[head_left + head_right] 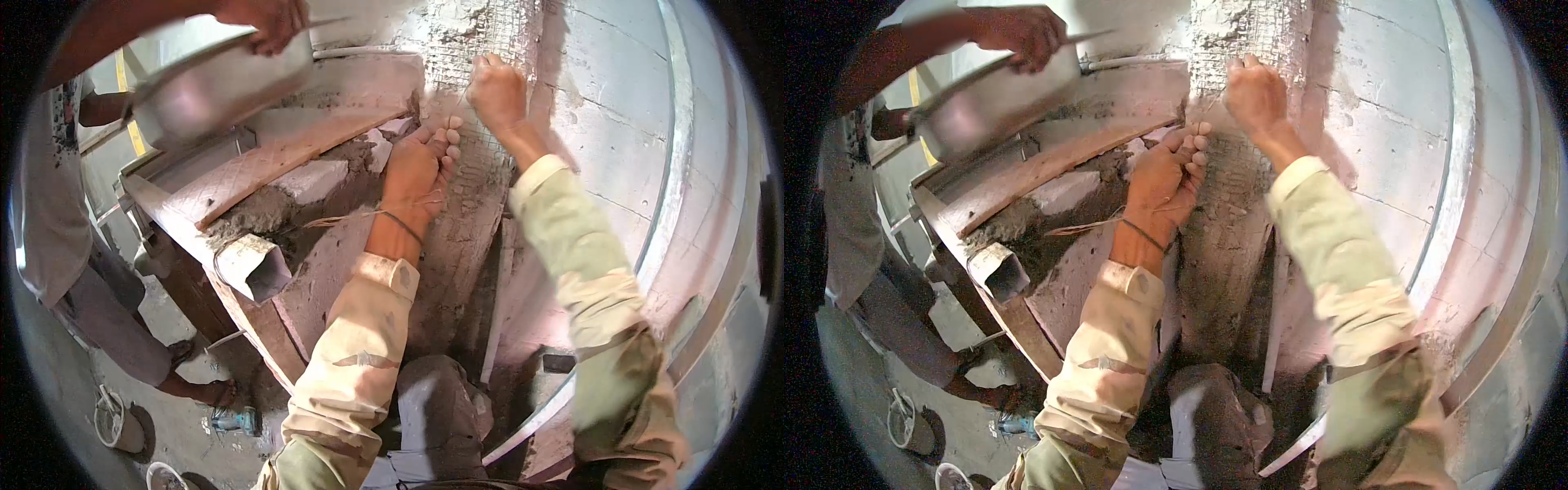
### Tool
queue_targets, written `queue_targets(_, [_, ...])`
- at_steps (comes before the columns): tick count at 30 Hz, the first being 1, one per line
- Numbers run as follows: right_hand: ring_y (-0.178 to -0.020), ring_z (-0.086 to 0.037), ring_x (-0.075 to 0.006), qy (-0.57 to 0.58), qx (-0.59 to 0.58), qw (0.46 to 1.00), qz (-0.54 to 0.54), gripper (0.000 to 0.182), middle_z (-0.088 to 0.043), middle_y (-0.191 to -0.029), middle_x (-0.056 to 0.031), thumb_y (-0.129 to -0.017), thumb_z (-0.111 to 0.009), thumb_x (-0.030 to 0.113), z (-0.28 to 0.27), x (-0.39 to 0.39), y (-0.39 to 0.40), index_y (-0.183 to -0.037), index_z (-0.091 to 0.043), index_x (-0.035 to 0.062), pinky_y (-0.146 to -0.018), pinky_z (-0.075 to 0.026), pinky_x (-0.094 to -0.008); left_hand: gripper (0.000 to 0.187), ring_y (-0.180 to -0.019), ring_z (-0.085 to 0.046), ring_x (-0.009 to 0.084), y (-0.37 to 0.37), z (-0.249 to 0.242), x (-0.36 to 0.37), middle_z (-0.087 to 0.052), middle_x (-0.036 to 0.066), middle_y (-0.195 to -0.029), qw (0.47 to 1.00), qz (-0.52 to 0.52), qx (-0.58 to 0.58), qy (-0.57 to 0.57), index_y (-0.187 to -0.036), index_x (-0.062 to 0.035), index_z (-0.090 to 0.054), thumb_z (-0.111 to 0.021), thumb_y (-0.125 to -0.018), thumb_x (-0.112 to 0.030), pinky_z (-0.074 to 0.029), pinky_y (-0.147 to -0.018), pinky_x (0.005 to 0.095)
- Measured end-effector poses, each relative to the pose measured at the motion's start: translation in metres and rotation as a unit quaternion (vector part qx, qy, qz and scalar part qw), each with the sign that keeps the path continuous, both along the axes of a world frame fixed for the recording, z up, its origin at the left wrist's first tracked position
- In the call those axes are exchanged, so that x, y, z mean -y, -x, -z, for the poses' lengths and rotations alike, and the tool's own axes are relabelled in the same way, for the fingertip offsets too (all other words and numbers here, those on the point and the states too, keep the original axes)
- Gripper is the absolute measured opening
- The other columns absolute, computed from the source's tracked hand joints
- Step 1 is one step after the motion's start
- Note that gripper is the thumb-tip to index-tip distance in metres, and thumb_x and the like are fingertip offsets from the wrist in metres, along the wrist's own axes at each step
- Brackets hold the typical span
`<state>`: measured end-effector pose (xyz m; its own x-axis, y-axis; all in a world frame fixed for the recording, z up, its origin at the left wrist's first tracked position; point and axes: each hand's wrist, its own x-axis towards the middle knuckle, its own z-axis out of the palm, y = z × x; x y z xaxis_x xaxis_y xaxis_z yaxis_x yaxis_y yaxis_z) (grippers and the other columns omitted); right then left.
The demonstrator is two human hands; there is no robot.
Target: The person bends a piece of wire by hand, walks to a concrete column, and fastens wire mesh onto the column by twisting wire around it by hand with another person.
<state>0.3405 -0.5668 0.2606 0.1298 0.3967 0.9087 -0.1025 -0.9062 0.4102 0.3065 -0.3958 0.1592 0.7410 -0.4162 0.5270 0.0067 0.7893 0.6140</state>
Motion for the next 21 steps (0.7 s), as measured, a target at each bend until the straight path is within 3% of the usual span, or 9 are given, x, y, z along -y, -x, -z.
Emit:
queue_targets(5, [-0.076, -0.068, -0.0357, -0.105, 0.002, 0.994, -0.04, 0.013, -0.066, -0.086, -0.018, -0.088, -0.06, 0.009, 0.006, -0.002, -0.009, -0.095, -0.068, 0.0018, -0.071, -0.056, -0.043, 0.022, -0.071, -0.059, 0.006, 0.005, -0.003, -0.002, -0.066, 0.001, -0.095, 1.0, -0.009, -0.022, 0.003, -0.12, 0.0029, -0.064, -0.056, -0.102, -0.007, -0.052, -0.062, 0.0139])
queue_targets(7, [-0.08, -0.07, -0.0294, -0.217, -0.025, 0.964, -0.15, 0.021, -0.07, -0.09, -0.0162, -0.093, -0.061, 0.012, 0.022, 0.001, 0.016, -0.108, -0.07, 0.0014, -0.07, -0.056, -0.038, 0.021, -0.072, -0.06, 0.007, 0.008, 0.0, -0.003, -0.069, 0.003, -0.097, 0.999, -0.012, -0.031, 0.004, -0.119, 0.0023, -0.064, -0.058, -0.101, -0.007, -0.053, -0.063, 0.0153])
queue_targets(9, [-0.081, -0.07, -0.0181, -0.219, 0.072, 0.917, -0.325, 0.028, -0.072, -0.086, -0.0102, -0.096, -0.062, 0.014, 0.051, 0.006, 0.051, -0.12, -0.07, 0.0017, -0.066, -0.055, -0.0287, 0.021, -0.074, -0.062, 0.0095, 0.012, 0.002, -0.003, -0.072, 0.006, -0.101, 0.999, -0.009, -0.036, 0.003, -0.117, -0.0011, -0.067, -0.062, -0.099, -0.01, -0.056, -0.067, 0.0203])
queue_targets(11, [-0.084, -0.069, -0.0145, -0.427, -0.166, 0.748, -0.48, 0.044, -0.072, -0.096, -0.0094, -0.096, -0.069, 0.03, 0.079, -0.024, 0.139, -0.128, -0.064, -0.0004, -0.071, -0.056, -0.0258, 0.023, -0.075, -0.062, 0.0087, 0.013, 0.01, -0.001, -0.073, 0.005, -0.104, 0.999, -0.023, -0.047, -0.009, -0.118, -0.0023, -0.067, -0.063, -0.099, -0.014, -0.054, -0.068, 0.0214])
queue_targets(13, [-0.087, -0.068, -0.013, -0.422, -0.305, 0.51, -0.684, 0.057, -0.07, -0.102, -0.0115, -0.093, -0.075, 0.031, 0.119, -0.044, 0.173, -0.134, -0.057, -0.0033, -0.076, -0.056, -0.0258, 0.025, -0.076, -0.062, 0.0086, 0.013, 0.017, -0.002, -0.074, 0.005, -0.105, 0.997, -0.025, -0.07, -0.023, -0.12, -0.0034, -0.067, -0.065, -0.099, -0.018, -0.052, -0.068, 0.0225])
queue_targets(15, [-0.088, -0.067, -0.0147, -0.39, -0.381, 0.558, -0.626, 0.064, -0.067, -0.109, -0.0153, -0.09, -0.078, 0.024, 0.134, -0.067, 0.187, -0.139, -0.05, -0.006, -0.076, -0.056, -0.0254, 0.025, -0.075, -0.062, 0.0089, 0.015, 0.016, -0.005, -0.074, 0.005, -0.105, 0.996, -0.026, -0.08, -0.03, -0.119, -0.0033, -0.067, -0.066, -0.098, -0.017, -0.052, -0.067, 0.0229])
queue_targets(16, [-0.078, -0.065, -0.011, -0.445, -0.352, 0.555, -0.608, 0.045, -0.07, -0.099, -0.0109, -0.091, -0.077, 0.018, 0.131, -0.084, 0.197, -0.127, -0.062, -0.0051, -0.068, -0.053, -0.0227, 0.025, -0.075, -0.062, 0.0093, 0.017, 0.016, -0.005, -0.074, 0.006, -0.105, 0.995, -0.022, -0.094, -0.033, -0.118, -0.0031, -0.067, -0.066, -0.098, -0.017, -0.052, -0.066, 0.0234])
queue_targets(18, [-0.068, -0.061, -0.0081, -0.395, -0.331, 0.674, -0.529, 0.023, -0.071, -0.086, -0.0074, -0.094, -0.073, 0.016, 0.129, -0.075, 0.183, -0.108, -0.072, -0.0029, -0.06, -0.049, -0.0225, 0.024, -0.072, -0.061, 0.0096, 0.014, 0.018, -0.005, -0.073, 0.008, -0.104, 0.994, -0.032, -0.099, -0.036, -0.117, -0.002, -0.067, -0.068, -0.096, -0.016, -0.053, -0.064, 0.023])
queue_targets(21, [-0.062, -0.06, -0.0107, -0.356, -0.254, 0.734, -0.519, 0.013, -0.071, -0.078, -0.0072, -0.094, -0.069, 0.012, 0.109, -0.063, 0.148, -0.094, -0.075, 0.0001, -0.059, -0.049, -0.0267, 0.024, -0.069, -0.059, 0.0079, -0.004, 0.025, -0.005, -0.073, 0.007, -0.1, 0.996, -0.07, -0.046, 0.012, -0.112, -0.0001, -0.068, -0.066, -0.099, -0.021, -0.051, -0.061, 0.0202])
